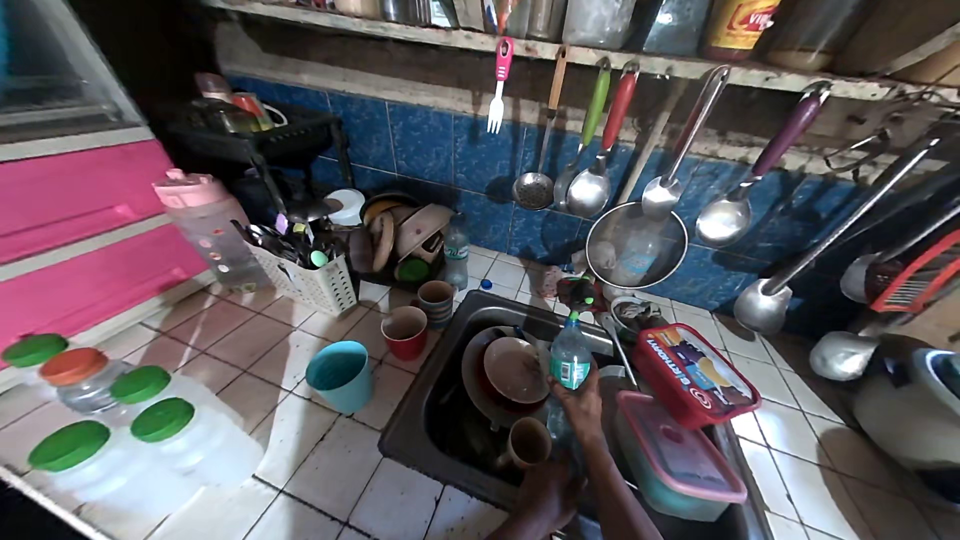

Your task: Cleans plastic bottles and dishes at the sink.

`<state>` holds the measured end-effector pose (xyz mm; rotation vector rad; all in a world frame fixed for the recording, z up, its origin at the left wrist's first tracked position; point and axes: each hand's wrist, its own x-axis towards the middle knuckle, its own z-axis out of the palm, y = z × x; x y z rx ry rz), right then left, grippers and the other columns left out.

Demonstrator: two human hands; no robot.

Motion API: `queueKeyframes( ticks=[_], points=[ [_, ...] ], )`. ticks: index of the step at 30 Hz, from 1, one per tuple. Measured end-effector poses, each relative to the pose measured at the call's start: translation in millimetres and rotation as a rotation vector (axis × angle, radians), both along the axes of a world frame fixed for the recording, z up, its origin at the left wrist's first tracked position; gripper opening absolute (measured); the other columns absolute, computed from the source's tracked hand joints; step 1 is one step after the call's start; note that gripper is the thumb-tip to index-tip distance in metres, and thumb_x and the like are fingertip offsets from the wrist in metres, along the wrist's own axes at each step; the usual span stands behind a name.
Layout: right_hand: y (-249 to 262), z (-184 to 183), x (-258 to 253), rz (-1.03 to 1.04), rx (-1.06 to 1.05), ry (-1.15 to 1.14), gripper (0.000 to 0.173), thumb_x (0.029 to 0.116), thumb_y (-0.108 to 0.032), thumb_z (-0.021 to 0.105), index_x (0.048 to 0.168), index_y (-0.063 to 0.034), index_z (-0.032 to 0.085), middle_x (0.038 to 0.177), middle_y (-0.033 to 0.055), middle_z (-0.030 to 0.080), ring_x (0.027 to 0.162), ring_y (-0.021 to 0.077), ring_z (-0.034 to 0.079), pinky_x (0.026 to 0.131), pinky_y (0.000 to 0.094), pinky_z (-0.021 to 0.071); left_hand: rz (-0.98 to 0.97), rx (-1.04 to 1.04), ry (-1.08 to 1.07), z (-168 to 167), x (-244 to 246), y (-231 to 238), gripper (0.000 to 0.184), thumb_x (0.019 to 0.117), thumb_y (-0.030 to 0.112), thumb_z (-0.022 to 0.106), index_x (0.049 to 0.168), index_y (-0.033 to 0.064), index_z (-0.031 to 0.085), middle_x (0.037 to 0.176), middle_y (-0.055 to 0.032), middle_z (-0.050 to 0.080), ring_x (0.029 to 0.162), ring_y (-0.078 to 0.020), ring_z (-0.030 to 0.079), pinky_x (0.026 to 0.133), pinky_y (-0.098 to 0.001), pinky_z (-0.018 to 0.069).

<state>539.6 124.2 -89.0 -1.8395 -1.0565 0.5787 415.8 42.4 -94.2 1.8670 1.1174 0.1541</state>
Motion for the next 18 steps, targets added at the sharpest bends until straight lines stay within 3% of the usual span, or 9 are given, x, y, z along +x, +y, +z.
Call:
queueKeyframes(
  ticks=[18],
  points=[
    [-0.7,-1.1,0.6,0.013,0.007,0.022,0.111,0.0780,-0.031,0.089,0.162,-0.0107,0.020,0.140,0.0300,0.055,0.119,0.0442,0.063,0.099,0.0603,0.0504,-0.011,-0.011,0.058,5.6,1.3,0.2,0.056,0.1071,0.042,0.048,0.153,0.0110,0.043,0.127,-0.0232,0.066,0.119,-0.0398,0.064,0.101,-0.0587,0.0485]
  ],
)
